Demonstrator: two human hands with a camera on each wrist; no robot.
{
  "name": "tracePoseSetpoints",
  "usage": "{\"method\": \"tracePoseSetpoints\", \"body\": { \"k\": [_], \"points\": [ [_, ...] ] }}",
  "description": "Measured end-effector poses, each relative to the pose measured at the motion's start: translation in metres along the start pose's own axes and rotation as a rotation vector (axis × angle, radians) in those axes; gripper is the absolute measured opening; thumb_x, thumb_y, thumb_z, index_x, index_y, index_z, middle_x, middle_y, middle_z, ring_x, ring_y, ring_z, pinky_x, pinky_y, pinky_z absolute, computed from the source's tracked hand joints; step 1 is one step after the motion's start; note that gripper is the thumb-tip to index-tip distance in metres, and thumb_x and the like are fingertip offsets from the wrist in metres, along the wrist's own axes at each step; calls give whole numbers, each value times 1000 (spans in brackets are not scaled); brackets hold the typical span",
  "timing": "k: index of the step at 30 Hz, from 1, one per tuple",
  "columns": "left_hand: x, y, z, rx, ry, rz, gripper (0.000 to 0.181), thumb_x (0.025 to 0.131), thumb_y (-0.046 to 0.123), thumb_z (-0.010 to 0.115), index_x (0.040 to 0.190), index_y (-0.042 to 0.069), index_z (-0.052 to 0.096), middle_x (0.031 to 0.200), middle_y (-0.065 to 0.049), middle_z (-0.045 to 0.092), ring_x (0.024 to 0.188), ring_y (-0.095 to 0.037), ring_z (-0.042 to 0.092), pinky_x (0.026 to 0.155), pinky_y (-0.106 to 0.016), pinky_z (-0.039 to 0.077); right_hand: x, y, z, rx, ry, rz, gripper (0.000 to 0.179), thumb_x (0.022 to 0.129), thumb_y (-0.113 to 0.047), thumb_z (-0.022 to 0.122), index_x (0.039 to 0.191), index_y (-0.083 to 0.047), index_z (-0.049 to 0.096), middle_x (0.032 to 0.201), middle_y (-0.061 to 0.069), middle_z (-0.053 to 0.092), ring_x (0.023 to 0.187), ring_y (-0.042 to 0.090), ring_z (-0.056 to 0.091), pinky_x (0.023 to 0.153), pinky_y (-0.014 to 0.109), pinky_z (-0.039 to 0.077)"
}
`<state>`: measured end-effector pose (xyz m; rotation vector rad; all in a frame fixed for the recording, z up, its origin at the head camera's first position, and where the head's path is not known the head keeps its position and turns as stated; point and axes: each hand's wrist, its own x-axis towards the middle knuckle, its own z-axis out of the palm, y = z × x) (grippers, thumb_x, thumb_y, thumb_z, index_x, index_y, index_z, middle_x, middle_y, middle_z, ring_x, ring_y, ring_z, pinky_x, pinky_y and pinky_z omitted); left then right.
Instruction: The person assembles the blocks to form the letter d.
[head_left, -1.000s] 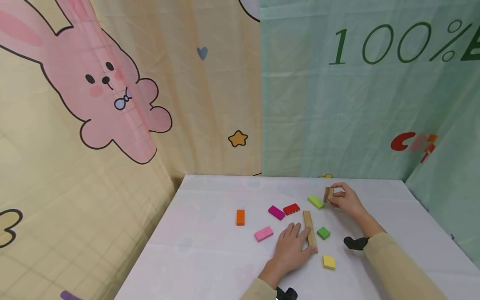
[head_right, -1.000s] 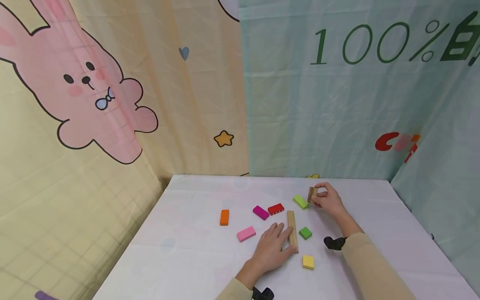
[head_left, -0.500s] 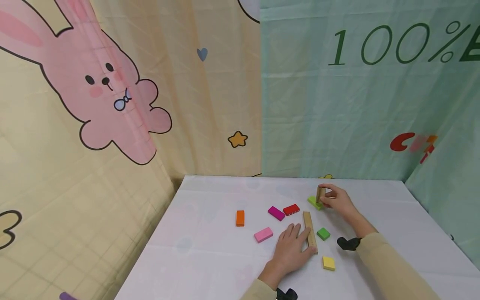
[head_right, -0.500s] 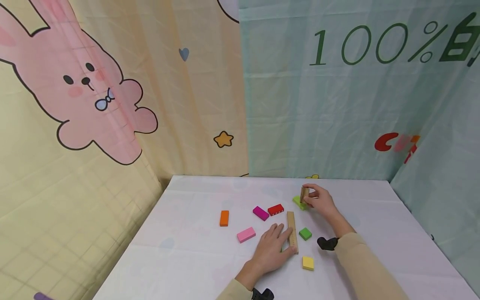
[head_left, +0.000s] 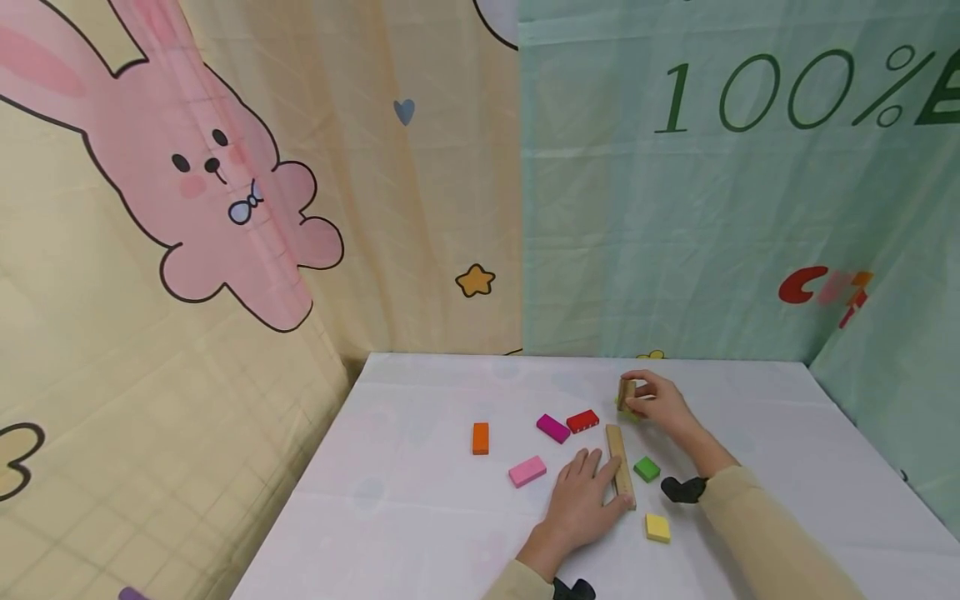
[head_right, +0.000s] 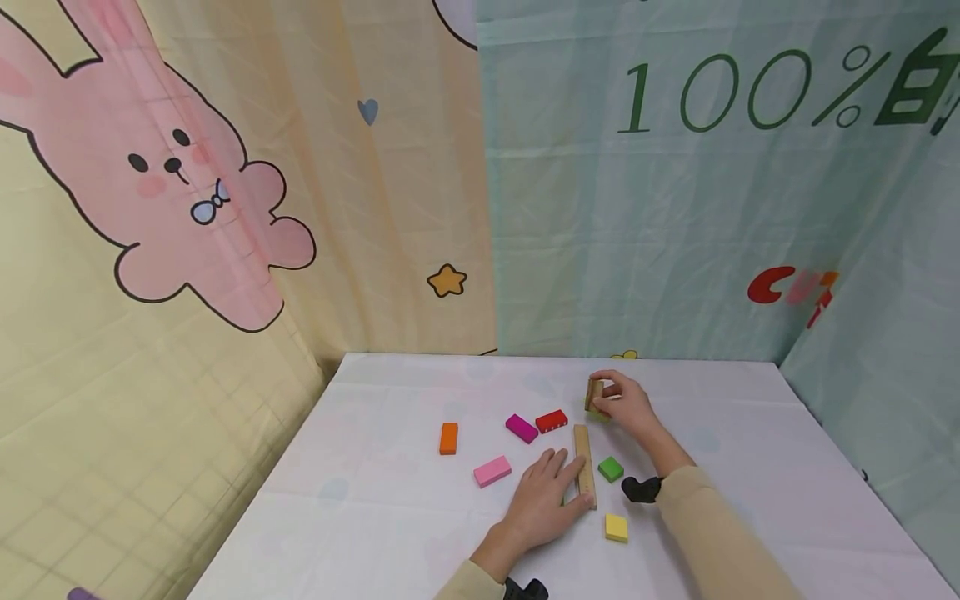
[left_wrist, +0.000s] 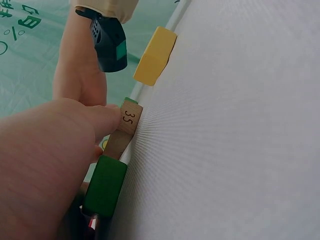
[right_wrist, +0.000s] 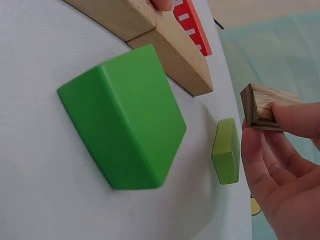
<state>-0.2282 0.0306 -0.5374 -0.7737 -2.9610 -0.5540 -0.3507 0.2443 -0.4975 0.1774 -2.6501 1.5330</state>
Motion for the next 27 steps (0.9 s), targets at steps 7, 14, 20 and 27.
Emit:
{"method": "tracePoseSetpoints", "body": {
  "k": [7, 14, 20, 27],
  "points": [
    [2, -2, 3, -3, -3, 7, 65, 99, 65, 43, 155, 34, 38, 160, 2, 34, 149, -22, 27, 117, -42, 29, 2, 0, 9, -65, 4, 2, 43, 96, -4, 66, 137, -10, 56, 122, 24, 59, 104, 35, 61, 80, 38, 59],
    [0, -3, 6, -26, -11, 6, 66, 98, 66, 44, 155, 34, 38, 160, 2, 34, 148, -23, 27, 117, -43, 30, 0, -1, 18, -124, -24, 4, 40, 94, -2, 67, 132, -9, 57, 120, 23, 59, 99, 33, 61, 78, 39, 60],
    [-1, -3, 6, -19, -2, 13, 65, 99, 65, 44, 155, 33, 39, 160, 1, 35, 148, -23, 28, 117, -43, 30, -2, -2, 25, -177, -33, 10, 38, 94, 0, 67, 130, -11, 58, 119, 22, 59, 100, 34, 60, 78, 40, 59],
    [1, -4, 3, 5, 18, 33, 64, 99, 64, 43, 155, 32, 39, 159, 0, 35, 148, -23, 29, 116, -42, 31, 2, -4, 26, -260, -34, -13, 36, 94, -1, 67, 128, -11, 59, 121, 22, 60, 108, 39, 59, 84, 48, 58]
  ]
}}
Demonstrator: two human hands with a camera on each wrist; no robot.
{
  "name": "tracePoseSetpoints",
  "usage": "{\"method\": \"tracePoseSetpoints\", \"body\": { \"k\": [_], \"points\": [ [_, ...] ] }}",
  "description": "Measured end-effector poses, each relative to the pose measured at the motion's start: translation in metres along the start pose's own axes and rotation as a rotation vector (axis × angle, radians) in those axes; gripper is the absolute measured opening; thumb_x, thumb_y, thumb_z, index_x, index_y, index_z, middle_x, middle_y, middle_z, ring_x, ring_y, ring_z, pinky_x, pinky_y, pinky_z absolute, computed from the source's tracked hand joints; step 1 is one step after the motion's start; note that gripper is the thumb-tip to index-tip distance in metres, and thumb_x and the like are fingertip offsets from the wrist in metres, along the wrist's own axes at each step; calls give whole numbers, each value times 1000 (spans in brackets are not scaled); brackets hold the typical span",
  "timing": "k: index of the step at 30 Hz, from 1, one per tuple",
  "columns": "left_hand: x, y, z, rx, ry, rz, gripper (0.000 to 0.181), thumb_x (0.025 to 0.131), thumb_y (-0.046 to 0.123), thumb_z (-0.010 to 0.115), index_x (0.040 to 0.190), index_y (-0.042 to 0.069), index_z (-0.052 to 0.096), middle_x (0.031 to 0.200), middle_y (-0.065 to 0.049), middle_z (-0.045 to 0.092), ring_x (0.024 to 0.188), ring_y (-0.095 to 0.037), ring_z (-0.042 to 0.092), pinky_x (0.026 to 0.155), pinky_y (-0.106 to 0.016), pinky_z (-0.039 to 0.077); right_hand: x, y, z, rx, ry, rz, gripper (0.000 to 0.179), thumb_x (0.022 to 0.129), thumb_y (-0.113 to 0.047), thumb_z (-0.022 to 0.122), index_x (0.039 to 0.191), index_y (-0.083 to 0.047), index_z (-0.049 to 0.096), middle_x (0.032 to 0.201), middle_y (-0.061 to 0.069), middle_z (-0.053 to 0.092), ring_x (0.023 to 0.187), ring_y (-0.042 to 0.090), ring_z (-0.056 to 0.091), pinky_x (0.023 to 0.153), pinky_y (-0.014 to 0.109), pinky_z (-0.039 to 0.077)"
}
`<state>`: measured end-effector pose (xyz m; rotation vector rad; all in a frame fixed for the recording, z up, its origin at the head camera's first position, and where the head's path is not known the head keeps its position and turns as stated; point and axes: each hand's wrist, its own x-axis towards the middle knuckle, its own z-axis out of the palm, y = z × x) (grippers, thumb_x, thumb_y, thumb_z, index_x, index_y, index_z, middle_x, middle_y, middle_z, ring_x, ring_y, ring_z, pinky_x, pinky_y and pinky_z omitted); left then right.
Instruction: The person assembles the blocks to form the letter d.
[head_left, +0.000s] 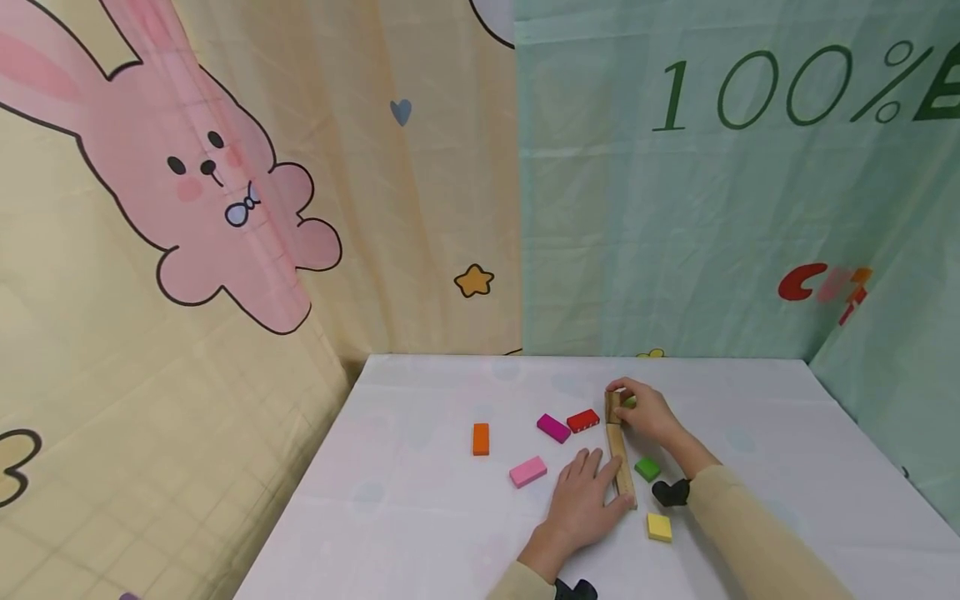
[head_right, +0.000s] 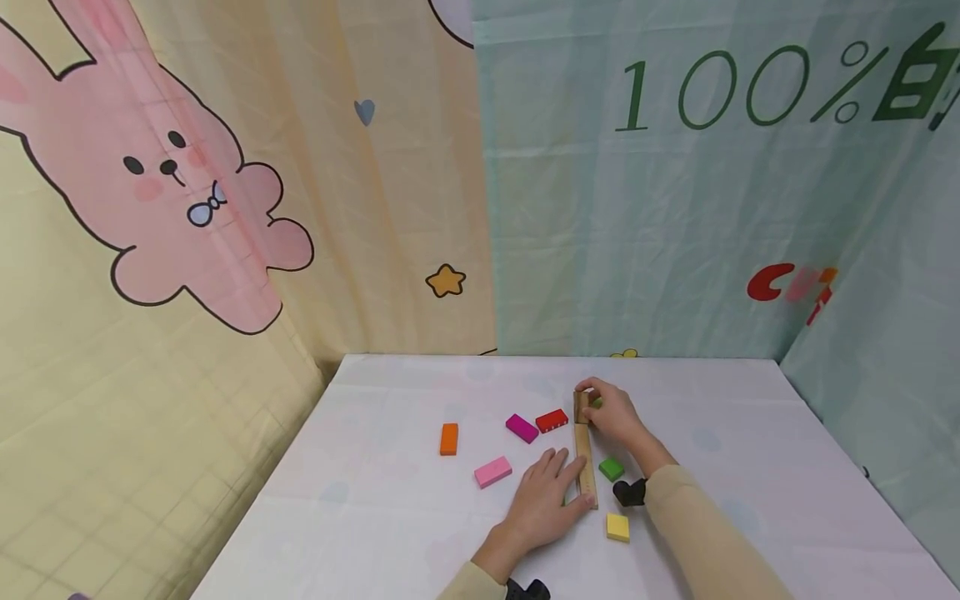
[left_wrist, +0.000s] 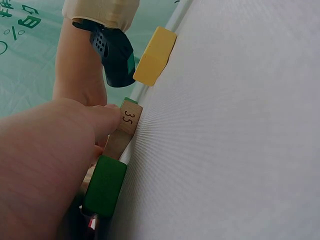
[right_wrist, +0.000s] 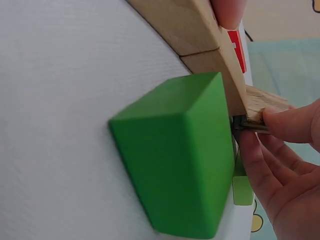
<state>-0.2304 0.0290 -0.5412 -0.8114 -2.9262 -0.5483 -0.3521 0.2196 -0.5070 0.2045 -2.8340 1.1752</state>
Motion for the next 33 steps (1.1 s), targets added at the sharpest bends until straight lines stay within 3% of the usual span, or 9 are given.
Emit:
{"method": "tracePoseSetpoints", "body": {
  "k": [5, 11, 18, 27, 33],
  "points": [
    [-1, -1, 0, 0, 2, 3, 64, 99, 64, 43, 155, 32, 39, 159, 0, 36, 147, -23, 29, 116, -42, 31, 0, 0, 1, -51, 6, -35, 35, 93, 0, 66, 128, -6, 61, 119, 23, 61, 102, 37, 61, 82, 48, 58],
    [-2, -1, 1, -1, 3, 2, 64, 100, 64, 42, 155, 32, 39, 159, 0, 36, 147, -23, 29, 116, -42, 32, 1, 2, 5, -83, -14, -41, 37, 94, 0, 64, 131, -1, 63, 128, 24, 58, 114, 40, 56, 96, 57, 50],
    [-1, 0, -1, 2, 1, 3, 64, 100, 63, 42, 155, 31, 39, 159, -1, 36, 148, -23, 29, 116, -42, 31, 6, 9, 4, -103, -79, -87, 35, 93, -3, 67, 127, 1, 66, 121, 21, 61, 103, 33, 59, 91, 52, 53],
    [-1, 1, -4, -5, -11, -1, 65, 99, 64, 44, 155, 32, 39, 159, 0, 35, 147, -23, 29, 116, -43, 32, 5, 8, -3, -92, -158, -92, 47, 92, -11, 74, 134, 5, 60, 126, 24, 58, 108, 36, 58, 92, 55, 51],
    [-2, 0, -5, -26, -18, 2, 64, 99, 65, 44, 154, 33, 40, 159, 0, 35, 147, -23, 29, 116, -43, 32, 3, 7, -2, -91, -168, -70, 49, 92, -13, 74, 136, 3, 59, 128, 23, 58, 111, 38, 59, 93, 54, 52]
  ]
}}
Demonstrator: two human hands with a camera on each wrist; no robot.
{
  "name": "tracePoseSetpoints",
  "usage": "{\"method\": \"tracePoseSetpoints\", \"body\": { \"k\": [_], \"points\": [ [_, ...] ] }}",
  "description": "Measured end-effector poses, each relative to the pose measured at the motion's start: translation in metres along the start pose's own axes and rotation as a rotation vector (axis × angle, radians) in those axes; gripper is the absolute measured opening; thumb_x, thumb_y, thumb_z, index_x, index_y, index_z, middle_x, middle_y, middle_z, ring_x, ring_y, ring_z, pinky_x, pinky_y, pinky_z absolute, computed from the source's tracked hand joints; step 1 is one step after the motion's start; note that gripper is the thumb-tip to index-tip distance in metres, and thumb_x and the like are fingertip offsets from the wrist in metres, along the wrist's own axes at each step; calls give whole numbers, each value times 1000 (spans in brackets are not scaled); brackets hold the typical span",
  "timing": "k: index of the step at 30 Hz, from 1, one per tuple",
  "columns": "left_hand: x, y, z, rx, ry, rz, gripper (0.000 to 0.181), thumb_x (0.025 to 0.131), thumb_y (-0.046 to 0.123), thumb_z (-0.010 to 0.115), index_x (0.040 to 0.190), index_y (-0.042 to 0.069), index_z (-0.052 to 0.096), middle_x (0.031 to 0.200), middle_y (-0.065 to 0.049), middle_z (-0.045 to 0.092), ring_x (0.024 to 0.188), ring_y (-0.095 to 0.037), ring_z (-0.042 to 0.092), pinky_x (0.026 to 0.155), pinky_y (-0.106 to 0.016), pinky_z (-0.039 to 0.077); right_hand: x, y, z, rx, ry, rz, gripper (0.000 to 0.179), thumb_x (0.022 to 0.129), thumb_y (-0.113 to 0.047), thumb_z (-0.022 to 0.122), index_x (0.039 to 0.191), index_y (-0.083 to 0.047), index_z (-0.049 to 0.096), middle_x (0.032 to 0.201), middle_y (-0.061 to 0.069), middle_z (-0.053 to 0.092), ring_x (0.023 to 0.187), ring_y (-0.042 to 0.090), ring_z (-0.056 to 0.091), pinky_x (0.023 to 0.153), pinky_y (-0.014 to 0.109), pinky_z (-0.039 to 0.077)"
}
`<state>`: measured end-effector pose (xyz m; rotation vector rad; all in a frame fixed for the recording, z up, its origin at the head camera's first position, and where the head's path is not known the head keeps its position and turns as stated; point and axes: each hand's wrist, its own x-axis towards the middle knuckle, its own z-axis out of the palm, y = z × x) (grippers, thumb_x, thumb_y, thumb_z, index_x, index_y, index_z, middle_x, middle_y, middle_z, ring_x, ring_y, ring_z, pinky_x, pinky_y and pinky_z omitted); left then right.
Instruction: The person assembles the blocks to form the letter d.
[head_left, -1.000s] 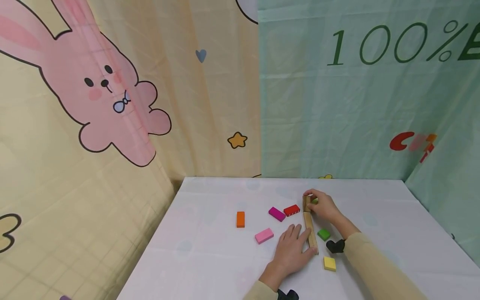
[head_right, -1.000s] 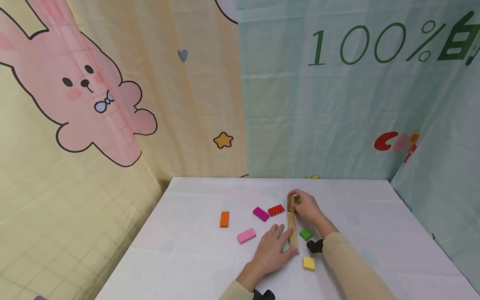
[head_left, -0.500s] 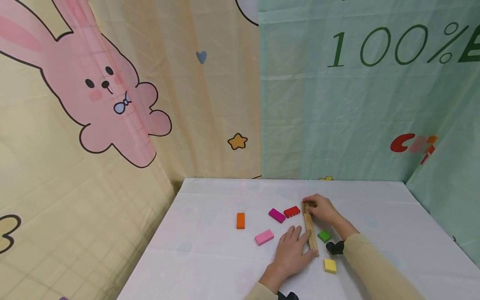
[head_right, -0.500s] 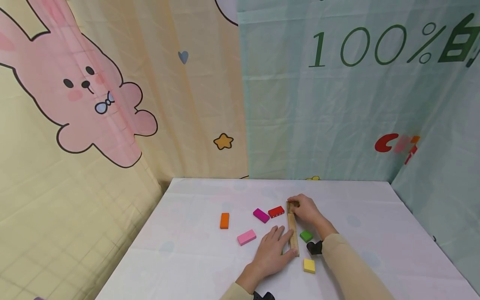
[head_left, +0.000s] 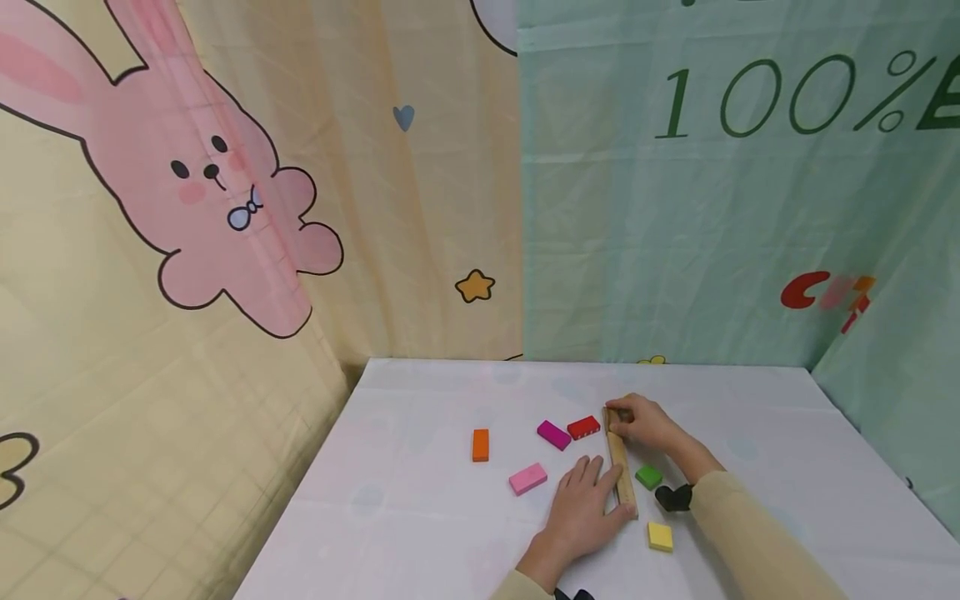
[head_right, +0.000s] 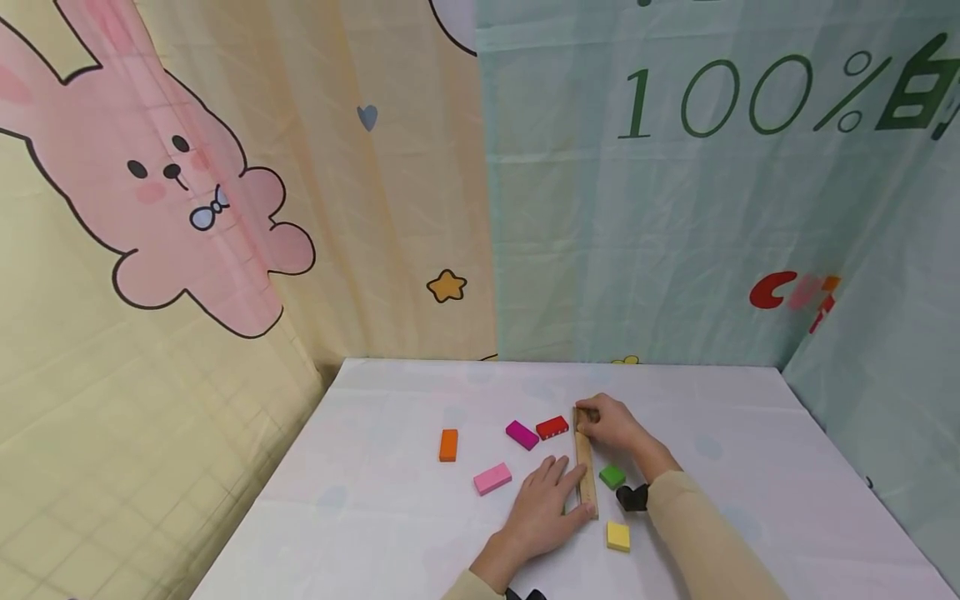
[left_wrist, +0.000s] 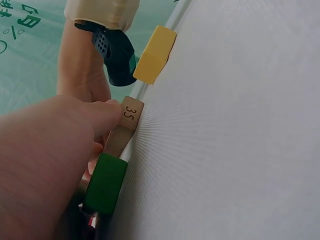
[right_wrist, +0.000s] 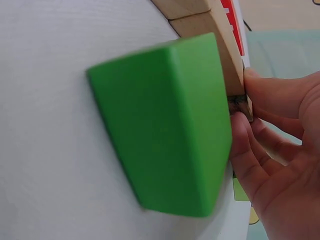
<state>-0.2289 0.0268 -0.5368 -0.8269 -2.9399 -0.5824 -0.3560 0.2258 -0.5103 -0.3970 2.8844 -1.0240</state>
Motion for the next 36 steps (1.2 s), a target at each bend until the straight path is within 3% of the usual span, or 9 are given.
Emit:
{"method": "tracePoseSetpoints", "body": {
  "k": [14, 22, 30, 36],
  "points": [
    [0, -4, 3, -4, -25, 12, 67, 95, 70, 44, 153, 37, 41, 160, 0, 33, 149, -24, 26, 116, -43, 31, -9, -1, 4, 15, 14, 23, 50, 91, -17, 76, 137, -2, 61, 125, 15, 60, 101, 27, 59, 86, 43, 57],
    [-1, -4, 1, 2, -47, 24, 68, 95, 72, 44, 153, 38, 40, 161, 2, 33, 149, -23, 26, 116, -44, 32, -10, -2, 3, -13, 25, 5, 49, 90, -17, 77, 134, 0, 62, 125, 18, 63, 104, 31, 63, 86, 46, 58],
    [-2, -5, 1, -3, -59, 32, 69, 94, 72, 44, 154, 39, 39, 161, 2, 32, 149, -23, 26, 116, -43, 31, -9, -3, 0, -34, 37, 4, 45, 93, -19, 73, 135, -3, 62, 124, 16, 65, 114, 35, 60, 93, 54, 53],
    [-1, -6, 1, -22, -70, 26, 69, 93, 73, 45, 153, 40, 39, 161, 3, 32, 149, -23, 26, 115, -45, 33, -8, -7, -7, -28, 67, -1, 42, 95, -17, 70, 134, -4, 62, 122, 17, 65, 112, 37, 61, 90, 54, 54]
  ]
}}
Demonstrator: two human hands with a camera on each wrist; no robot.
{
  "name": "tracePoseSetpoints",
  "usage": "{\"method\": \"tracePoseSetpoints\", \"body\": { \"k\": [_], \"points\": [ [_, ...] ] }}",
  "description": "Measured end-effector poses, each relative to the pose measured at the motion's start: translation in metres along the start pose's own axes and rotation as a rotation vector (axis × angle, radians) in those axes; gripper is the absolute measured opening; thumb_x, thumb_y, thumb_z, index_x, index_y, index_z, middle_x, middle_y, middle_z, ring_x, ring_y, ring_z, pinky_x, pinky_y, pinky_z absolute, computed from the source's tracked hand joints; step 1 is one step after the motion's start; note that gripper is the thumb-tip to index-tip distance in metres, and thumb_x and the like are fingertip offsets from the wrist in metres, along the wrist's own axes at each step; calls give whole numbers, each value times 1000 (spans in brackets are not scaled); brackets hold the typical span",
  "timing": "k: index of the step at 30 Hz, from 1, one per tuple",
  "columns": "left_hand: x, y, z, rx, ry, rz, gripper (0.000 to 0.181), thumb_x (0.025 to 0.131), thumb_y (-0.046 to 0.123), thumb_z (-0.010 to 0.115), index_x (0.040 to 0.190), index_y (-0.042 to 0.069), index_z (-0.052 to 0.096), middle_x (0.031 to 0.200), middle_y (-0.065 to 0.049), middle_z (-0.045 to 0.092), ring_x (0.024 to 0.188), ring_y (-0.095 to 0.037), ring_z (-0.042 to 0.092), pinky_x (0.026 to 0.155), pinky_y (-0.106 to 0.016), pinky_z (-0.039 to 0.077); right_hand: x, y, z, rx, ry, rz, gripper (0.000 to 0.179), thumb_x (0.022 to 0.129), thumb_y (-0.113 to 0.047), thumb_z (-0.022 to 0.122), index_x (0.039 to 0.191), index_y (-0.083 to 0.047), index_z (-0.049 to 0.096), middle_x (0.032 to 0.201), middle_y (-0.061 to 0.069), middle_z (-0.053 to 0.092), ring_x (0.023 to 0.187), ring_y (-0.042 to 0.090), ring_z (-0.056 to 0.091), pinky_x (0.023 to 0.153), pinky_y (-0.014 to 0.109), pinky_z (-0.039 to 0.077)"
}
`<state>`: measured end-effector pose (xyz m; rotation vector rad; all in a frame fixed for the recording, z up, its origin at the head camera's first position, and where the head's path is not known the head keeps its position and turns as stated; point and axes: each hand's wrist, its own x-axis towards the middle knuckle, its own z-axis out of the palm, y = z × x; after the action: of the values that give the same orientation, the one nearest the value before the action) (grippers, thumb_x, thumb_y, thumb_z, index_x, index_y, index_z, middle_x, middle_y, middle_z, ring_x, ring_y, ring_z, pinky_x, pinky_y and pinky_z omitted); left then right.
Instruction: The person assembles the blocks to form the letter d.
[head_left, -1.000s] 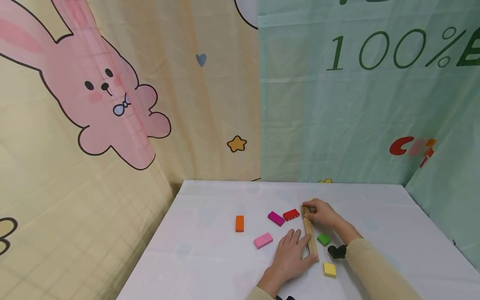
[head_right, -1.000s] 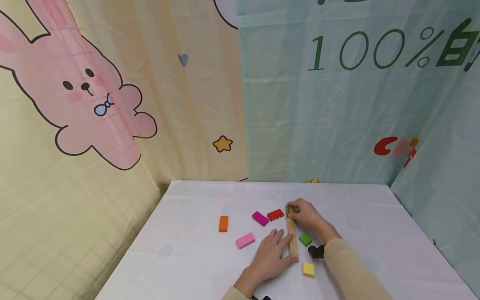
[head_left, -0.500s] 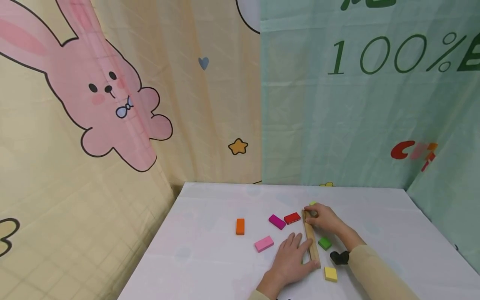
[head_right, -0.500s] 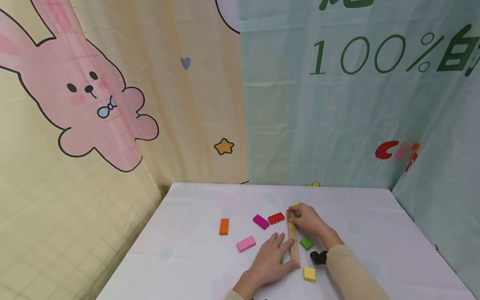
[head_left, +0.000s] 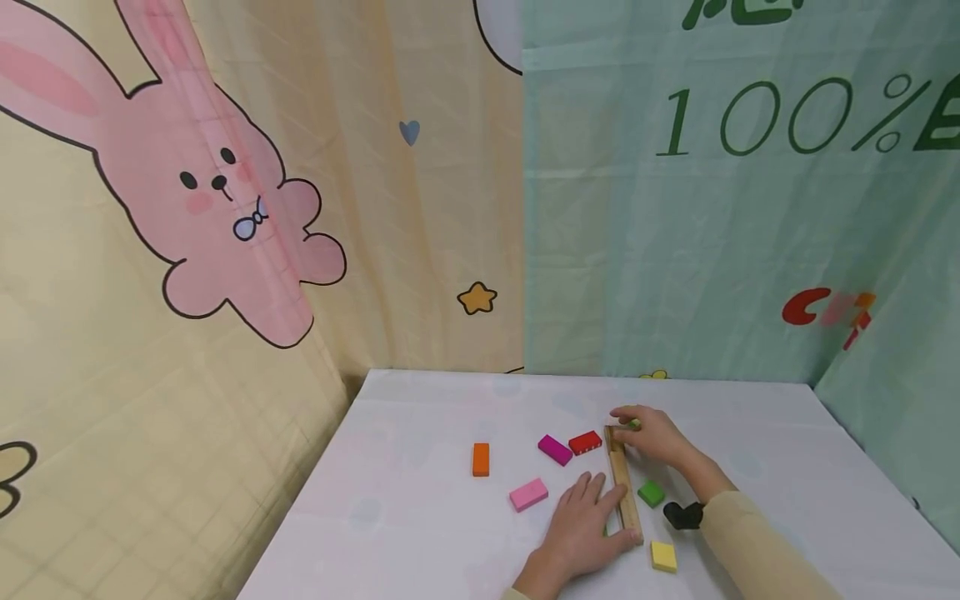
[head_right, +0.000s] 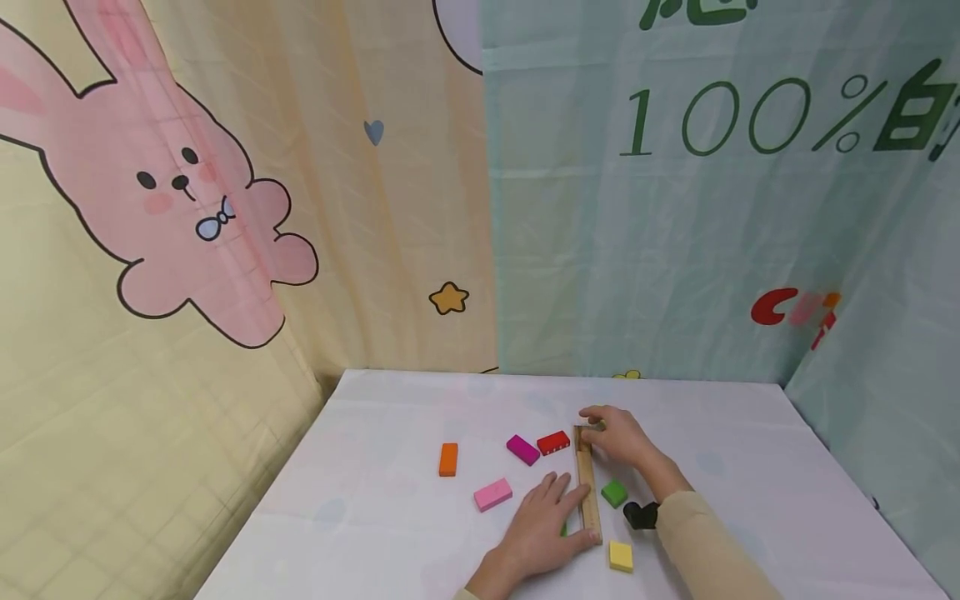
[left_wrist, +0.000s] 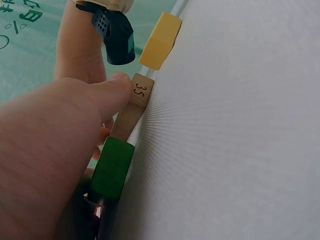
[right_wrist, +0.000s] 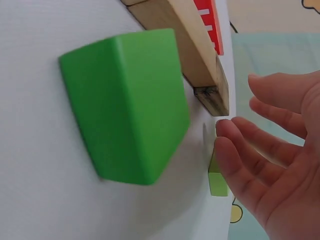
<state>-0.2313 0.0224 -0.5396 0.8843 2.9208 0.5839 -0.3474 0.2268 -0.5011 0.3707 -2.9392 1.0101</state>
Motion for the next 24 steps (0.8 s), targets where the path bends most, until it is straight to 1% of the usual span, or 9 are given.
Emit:
{"method": "tracePoseSetpoints", "body": {
  "k": [3, 10, 14, 17, 20, 24],
  "points": [
    [0, 0, 1, -1, -9, -9, 69, 92, 74, 45, 153, 41, 39, 161, 4, 32, 149, -23, 26, 115, -46, 33, 0, -2, -3, 10, 13, 2, 41, 95, -15, 69, 134, -3, 63, 123, 18, 65, 109, 36, 62, 89, 51, 55],
    [-1, 2, 1, -11, -22, -24, 70, 92, 74, 47, 153, 41, 39, 161, 5, 33, 148, -22, 26, 114, -46, 34, 4, 3, -8, 14, 64, -51, 37, 95, -11, 68, 130, -1, 65, 118, 18, 68, 102, 33, 65, 86, 49, 56],
    [0, 1, 3, -31, -38, -29, 69, 92, 73, 47, 153, 41, 39, 161, 5, 32, 149, -22, 25, 115, -47, 33, 7, 9, -10, -2, 95, -29, 35, 95, -11, 68, 129, -2, 66, 116, 16, 68, 98, 30, 65, 83, 48, 57],
    [1, 0, 4, -35, -45, -36, 69, 92, 74, 47, 153, 42, 39, 161, 6, 31, 149, -22, 24, 115, -47, 32, 10, 13, -11, -12, 123, -5, 34, 95, -11, 68, 129, -4, 66, 114, 15, 69, 98, 30, 64, 81, 46, 57],
    [3, 0, 6, -18, -43, -45, 70, 90, 75, 47, 152, 43, 40, 161, 7, 32, 149, -20, 25, 114, -46, 34, 11, 18, -13, -20, 137, -8, 35, 95, -11, 68, 128, -2, 66, 113, 17, 68, 99, 33, 63, 79, 47, 56],
    [5, 1, 7, -4, -49, -60, 69, 89, 76, 48, 151, 44, 40, 160, 9, 33, 148, -20, 27, 113, -45, 36, 13, 23, -13, -7, 138, 27, 37, 95, -12, 67, 130, 0, 63, 115, 20, 66, 102, 36, 61, 78, 46, 56]
  ]
}}
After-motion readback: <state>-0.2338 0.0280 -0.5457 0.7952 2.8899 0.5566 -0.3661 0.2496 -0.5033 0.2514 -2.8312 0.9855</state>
